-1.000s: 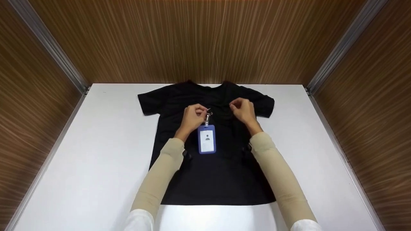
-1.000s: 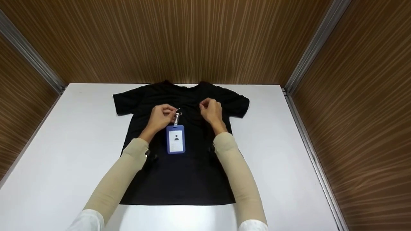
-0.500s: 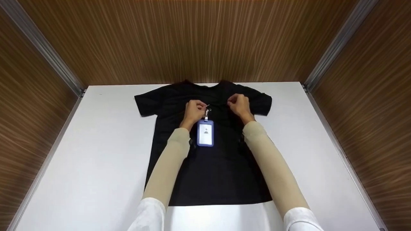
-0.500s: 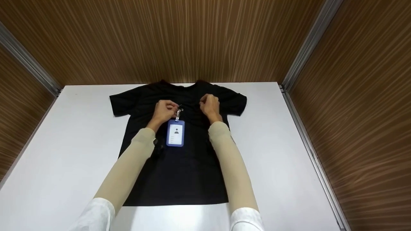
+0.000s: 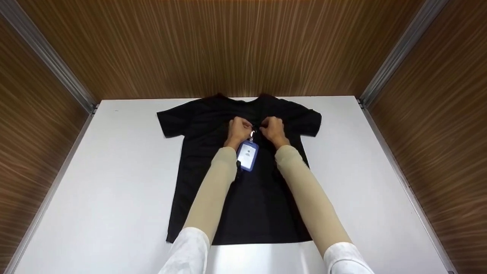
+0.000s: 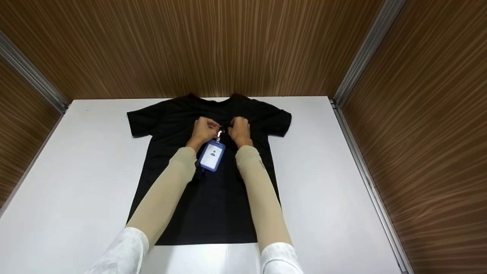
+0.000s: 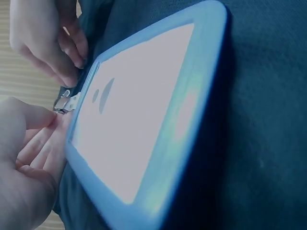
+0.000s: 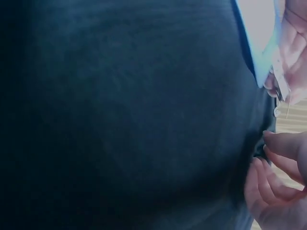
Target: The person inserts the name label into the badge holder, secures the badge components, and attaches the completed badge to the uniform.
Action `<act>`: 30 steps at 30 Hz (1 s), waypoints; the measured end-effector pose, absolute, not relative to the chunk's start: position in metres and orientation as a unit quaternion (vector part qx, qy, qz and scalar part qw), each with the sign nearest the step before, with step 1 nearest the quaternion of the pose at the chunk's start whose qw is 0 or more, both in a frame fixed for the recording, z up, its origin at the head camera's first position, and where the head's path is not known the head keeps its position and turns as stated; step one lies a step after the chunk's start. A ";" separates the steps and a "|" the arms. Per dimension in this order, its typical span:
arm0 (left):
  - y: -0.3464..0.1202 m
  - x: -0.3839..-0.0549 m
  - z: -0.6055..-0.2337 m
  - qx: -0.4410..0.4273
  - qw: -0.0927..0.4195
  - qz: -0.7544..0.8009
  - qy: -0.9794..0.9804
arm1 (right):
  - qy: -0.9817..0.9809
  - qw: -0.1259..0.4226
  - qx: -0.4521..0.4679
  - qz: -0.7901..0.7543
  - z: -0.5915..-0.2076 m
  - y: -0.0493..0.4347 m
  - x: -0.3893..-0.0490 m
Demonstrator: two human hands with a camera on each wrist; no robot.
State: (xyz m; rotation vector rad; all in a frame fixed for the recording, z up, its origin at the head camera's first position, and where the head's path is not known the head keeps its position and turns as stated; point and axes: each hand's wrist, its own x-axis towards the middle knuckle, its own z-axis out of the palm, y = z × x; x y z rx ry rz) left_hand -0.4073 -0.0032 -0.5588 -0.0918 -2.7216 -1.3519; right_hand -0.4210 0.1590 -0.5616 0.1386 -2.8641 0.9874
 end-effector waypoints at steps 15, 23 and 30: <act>0.006 -0.404 -0.566 -0.002 0.048 -0.446 -0.893 | -0.946 0.048 -0.018 0.320 -0.568 0.155 -0.418; 0.013 -0.400 -0.569 0.017 0.049 -0.474 -0.879 | -0.932 0.037 -0.016 0.360 -0.566 0.157 -0.415; 0.013 -0.397 -0.571 0.041 0.048 -0.497 -0.866 | -0.925 0.025 -0.009 0.379 -0.568 0.155 -0.415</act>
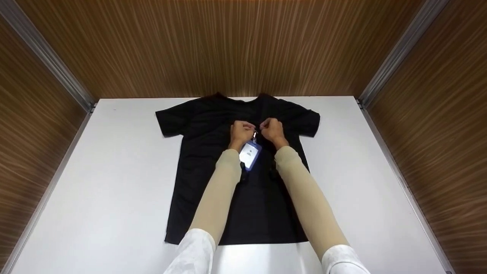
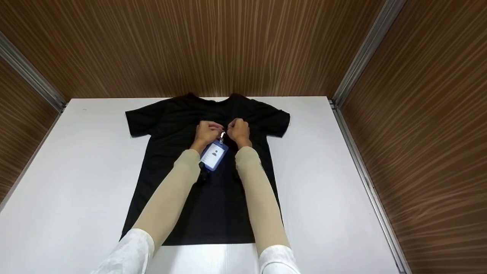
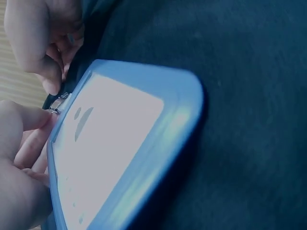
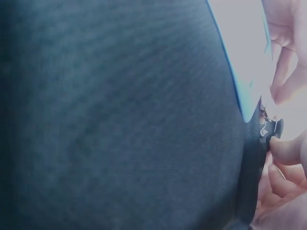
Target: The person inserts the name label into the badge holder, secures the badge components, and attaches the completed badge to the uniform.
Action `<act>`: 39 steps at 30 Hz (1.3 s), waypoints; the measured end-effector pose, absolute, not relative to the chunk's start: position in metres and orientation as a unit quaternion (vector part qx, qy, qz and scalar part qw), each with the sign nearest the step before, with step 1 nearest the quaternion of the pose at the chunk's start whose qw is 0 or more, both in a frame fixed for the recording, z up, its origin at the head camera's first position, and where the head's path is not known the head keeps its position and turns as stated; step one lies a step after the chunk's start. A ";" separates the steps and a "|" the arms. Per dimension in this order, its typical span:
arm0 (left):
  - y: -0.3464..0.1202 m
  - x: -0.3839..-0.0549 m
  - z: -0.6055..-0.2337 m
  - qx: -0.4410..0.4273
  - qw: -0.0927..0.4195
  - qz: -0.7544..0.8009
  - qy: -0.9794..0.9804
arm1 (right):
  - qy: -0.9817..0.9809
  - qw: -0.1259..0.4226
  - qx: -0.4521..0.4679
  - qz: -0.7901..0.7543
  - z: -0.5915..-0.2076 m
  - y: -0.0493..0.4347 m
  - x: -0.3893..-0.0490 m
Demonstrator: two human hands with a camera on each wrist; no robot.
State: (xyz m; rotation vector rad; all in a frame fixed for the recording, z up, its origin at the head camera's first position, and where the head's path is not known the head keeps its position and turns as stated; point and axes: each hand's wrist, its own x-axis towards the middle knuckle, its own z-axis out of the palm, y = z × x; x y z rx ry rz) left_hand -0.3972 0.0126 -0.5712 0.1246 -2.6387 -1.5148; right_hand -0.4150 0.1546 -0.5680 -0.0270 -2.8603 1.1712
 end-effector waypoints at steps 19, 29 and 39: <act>0.019 -0.391 -0.577 0.044 0.063 -0.526 -0.847 | -0.907 0.025 0.005 0.420 -0.570 0.162 -0.414; 0.017 -0.396 -0.576 0.069 0.072 -0.501 -0.860 | -0.903 0.034 0.033 0.427 -0.567 0.159 -0.418; 0.018 -0.398 -0.574 0.079 0.065 -0.486 -0.868 | -0.899 0.045 0.054 0.432 -0.567 0.160 -0.418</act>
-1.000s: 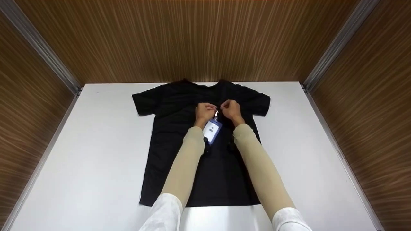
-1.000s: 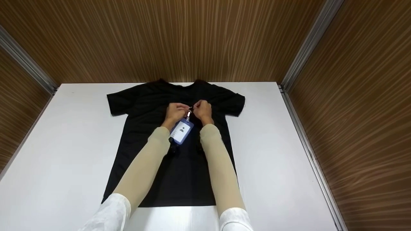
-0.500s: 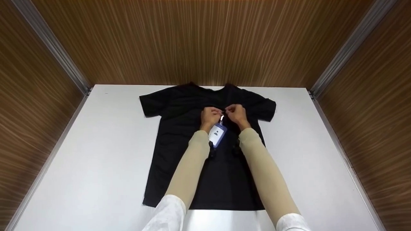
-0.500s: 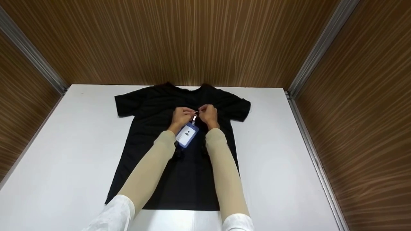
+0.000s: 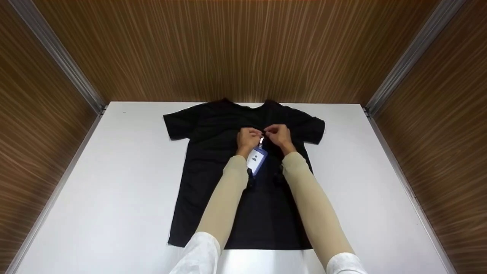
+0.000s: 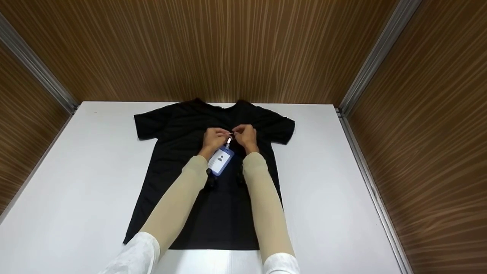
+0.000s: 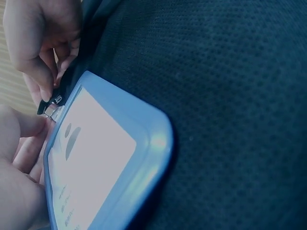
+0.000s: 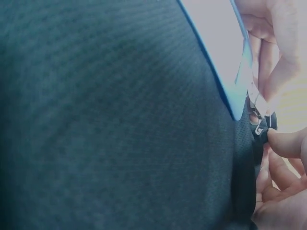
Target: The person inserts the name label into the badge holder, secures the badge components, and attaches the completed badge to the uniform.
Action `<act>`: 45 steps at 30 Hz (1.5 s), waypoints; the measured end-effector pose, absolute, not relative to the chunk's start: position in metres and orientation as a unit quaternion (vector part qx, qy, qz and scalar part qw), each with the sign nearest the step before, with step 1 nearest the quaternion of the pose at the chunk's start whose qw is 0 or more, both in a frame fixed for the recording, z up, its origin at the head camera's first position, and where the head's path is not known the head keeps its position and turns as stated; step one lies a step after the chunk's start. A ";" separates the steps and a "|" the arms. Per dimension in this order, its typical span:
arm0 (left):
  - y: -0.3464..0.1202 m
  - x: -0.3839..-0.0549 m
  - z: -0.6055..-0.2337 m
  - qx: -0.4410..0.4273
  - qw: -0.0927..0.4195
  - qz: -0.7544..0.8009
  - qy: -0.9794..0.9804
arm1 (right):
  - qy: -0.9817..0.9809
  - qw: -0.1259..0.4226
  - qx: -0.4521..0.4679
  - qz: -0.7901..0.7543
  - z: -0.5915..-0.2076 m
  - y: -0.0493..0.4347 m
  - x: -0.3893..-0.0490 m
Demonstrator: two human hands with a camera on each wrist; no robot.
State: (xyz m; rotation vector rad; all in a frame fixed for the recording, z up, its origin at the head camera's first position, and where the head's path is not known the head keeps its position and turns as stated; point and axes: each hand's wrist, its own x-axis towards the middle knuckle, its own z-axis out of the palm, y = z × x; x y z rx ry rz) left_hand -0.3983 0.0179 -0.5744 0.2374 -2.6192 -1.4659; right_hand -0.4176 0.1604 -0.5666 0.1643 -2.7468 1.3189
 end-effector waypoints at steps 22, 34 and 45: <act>0.022 -0.400 -0.578 0.083 0.086 -0.503 -0.856 | -0.889 0.040 0.007 0.456 -0.563 0.156 -0.414; 0.023 -0.399 -0.579 0.089 0.088 -0.539 -0.833 | -0.886 0.051 -0.010 0.461 -0.564 0.154 -0.412; 0.024 -0.395 -0.575 0.102 0.110 -0.583 -0.799 | -0.852 0.061 -0.038 0.519 -0.566 0.157 -0.411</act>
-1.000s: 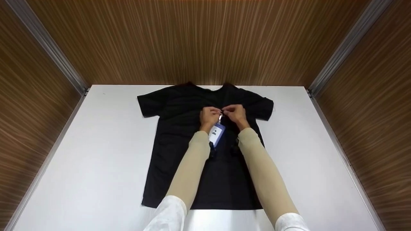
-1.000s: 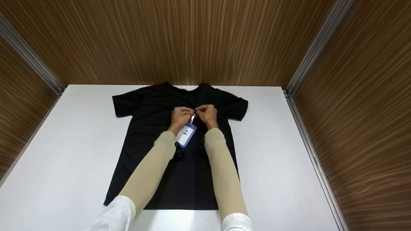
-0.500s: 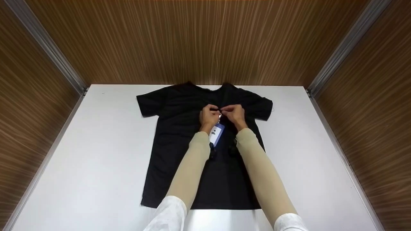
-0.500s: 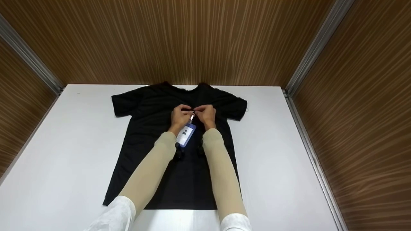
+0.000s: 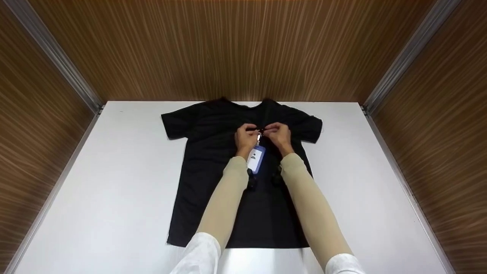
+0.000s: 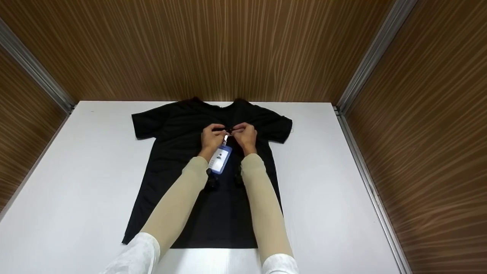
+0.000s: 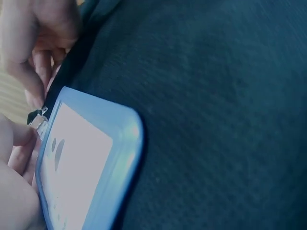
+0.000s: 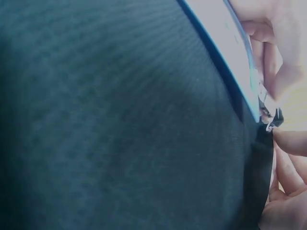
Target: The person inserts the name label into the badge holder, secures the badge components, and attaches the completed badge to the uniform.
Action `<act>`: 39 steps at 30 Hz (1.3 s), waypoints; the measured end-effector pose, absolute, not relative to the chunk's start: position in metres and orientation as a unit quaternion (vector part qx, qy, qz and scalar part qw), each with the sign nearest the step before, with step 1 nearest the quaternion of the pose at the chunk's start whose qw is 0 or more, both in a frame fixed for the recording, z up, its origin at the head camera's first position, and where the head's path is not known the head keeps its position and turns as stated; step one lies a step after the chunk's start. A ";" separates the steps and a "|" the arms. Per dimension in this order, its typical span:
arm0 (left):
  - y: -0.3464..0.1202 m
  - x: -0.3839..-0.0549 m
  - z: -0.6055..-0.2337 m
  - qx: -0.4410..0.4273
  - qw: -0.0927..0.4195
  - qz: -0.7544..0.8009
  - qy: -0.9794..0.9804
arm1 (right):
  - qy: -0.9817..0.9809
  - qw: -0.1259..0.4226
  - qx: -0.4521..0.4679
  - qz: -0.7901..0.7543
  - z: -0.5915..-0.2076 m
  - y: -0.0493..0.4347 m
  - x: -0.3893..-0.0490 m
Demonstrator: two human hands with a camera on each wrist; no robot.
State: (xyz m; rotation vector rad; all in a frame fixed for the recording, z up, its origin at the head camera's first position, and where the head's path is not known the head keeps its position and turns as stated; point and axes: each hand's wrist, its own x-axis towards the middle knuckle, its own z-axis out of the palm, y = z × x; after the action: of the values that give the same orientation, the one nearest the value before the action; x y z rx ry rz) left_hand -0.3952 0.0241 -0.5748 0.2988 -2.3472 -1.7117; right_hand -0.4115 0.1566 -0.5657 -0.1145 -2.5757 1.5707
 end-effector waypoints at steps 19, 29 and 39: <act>0.023 -0.397 -0.581 0.023 0.136 -0.591 -0.795 | -0.744 0.004 0.020 0.668 -0.575 0.166 -0.414; 0.021 -0.399 -0.586 0.027 0.113 -0.645 -0.756 | -0.741 -0.011 0.029 0.671 -0.573 0.169 -0.413; 0.020 -0.397 -0.584 0.017 0.074 -0.672 -0.736 | -0.817 0.006 0.054 0.574 -0.568 0.168 -0.414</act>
State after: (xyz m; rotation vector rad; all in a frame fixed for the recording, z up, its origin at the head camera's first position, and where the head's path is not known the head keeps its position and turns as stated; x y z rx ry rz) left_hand -0.3969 0.0204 -0.5844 0.0512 -2.2111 -2.0182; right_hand -0.4138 0.1683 -0.5681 0.1696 -2.5577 1.7965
